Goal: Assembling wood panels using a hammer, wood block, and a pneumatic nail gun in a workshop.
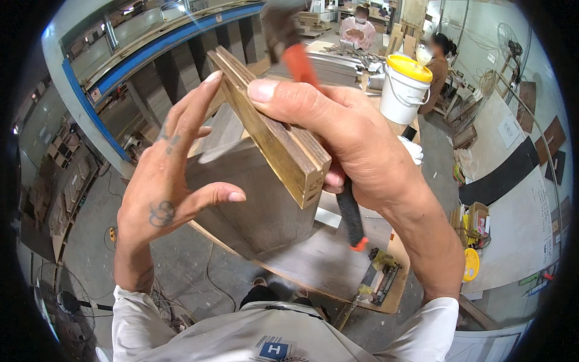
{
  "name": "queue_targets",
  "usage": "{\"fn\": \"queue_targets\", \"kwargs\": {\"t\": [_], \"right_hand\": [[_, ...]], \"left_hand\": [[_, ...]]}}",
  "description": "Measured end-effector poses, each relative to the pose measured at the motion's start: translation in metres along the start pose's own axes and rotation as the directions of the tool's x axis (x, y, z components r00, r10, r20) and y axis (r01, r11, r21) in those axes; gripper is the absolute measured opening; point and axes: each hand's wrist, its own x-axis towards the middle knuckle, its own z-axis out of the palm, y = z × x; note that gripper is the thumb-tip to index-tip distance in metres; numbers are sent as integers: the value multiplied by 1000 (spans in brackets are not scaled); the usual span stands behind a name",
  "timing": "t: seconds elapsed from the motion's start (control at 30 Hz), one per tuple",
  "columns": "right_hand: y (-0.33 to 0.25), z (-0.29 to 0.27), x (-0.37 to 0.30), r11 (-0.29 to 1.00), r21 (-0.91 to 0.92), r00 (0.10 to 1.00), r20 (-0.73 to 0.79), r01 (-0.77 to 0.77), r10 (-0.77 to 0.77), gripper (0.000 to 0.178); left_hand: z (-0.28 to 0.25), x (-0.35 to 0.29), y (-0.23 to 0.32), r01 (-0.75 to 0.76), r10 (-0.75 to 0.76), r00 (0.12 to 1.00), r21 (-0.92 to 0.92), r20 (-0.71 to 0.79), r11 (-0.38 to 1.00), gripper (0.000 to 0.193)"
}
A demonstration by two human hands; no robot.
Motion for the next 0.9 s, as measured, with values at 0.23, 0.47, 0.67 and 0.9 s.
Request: {"fn": "queue_targets", "kwargs": {"t": [0.23, 0.47, 0.67, 0.9], "right_hand": [[-16, 29, 10, 932, -119, 896, 257, -342, 362, 50], [-30, 33, 6, 891, -102, 865, 211, -443, 454, 45], [-38, 26, 10, 871, -131, 844, 215, -473, 491, 46], [-45, -8, 20, 770, -614, 980, 35, 174, -194, 30]], "left_hand": [[-15, 15, -18, 83, -35, 976, -221, 214, 972, 80], [-4, 13, -25, -117, 131, 989, -189, 64, 975, 88], [-10, 20, -20, 133, -72, 947, -179, 314, 975, 106], [-5, 17, -32, 95, -35, 974, -267, 223, 959, 107]]}}
